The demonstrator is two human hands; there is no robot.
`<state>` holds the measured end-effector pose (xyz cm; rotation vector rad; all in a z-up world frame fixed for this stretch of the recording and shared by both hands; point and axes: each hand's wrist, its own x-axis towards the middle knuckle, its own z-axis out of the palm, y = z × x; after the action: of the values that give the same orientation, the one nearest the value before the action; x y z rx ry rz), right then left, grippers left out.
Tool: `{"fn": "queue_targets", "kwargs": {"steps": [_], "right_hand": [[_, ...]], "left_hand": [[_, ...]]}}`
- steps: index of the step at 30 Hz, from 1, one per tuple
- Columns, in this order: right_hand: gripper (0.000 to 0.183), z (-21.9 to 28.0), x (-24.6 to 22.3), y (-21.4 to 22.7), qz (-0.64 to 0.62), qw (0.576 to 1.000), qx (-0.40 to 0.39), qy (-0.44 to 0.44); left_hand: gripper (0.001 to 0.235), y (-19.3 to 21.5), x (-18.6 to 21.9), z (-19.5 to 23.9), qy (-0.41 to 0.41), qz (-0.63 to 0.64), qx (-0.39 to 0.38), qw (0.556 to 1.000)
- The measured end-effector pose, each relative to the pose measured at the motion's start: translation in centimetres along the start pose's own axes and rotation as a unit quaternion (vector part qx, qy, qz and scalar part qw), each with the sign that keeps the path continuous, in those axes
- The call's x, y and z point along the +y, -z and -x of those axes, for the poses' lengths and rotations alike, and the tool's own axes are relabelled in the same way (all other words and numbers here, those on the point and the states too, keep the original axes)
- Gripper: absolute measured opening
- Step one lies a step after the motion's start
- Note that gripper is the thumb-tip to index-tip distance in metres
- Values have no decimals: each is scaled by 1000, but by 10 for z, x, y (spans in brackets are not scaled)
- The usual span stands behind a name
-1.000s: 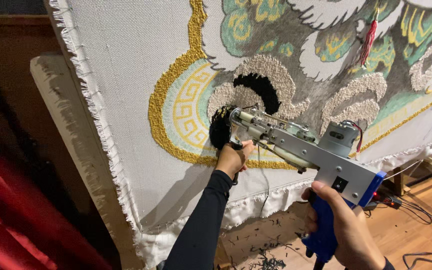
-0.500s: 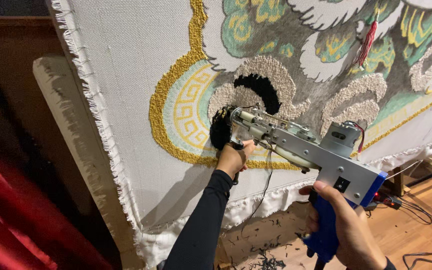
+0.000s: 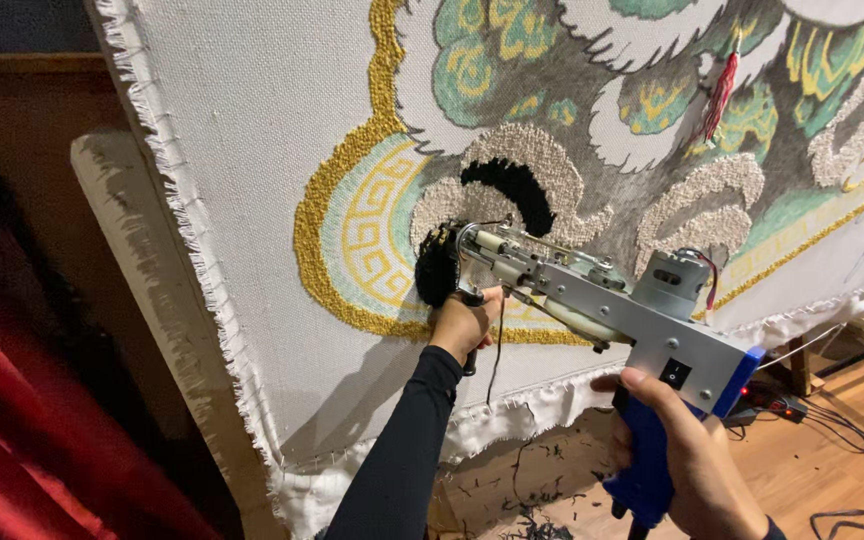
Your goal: The person uses a handheld electric tufting gun to insert black yarn into a stretched canvas, creating a patterned design. They guide the tool along the contours of the design while feeding the yarn with their left hand.
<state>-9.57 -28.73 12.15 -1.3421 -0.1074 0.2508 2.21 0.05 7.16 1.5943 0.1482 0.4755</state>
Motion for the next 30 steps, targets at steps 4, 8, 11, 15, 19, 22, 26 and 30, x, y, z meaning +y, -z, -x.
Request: {"fn": "queue_targets", "kwargs": {"steps": [4,8,11,15,19,22,26,30], "right_hand": [[42,-17,12,24,-24,999,-20,18],[44,-31,17,57,-20,997,-56,42],[48,-36,8,80,-23,994,-97,33],[55,-37,-8,109,-17,991,-133,11],[60,-33,-15,133,30,995,-94,28],[60,-35,-12,150,22,995,-94,29],[54,-50,-5,171,-20,993,-109,28],[50,-52,-4,183,-14,996,-86,26]], "left_hand": [[38,-1,4,6,4,26,-36,999],[42,-8,10,18,11,68,-50,996],[41,-24,16,30,11,82,-40,996],[41,-52,23,50,-14,83,-8,996],[40,-71,29,71,-37,68,0,997],[44,-79,32,78,-32,51,-6,998],[35,-86,34,75,-33,79,-31,996],[32,-90,33,72,-36,72,-17,997]]}}
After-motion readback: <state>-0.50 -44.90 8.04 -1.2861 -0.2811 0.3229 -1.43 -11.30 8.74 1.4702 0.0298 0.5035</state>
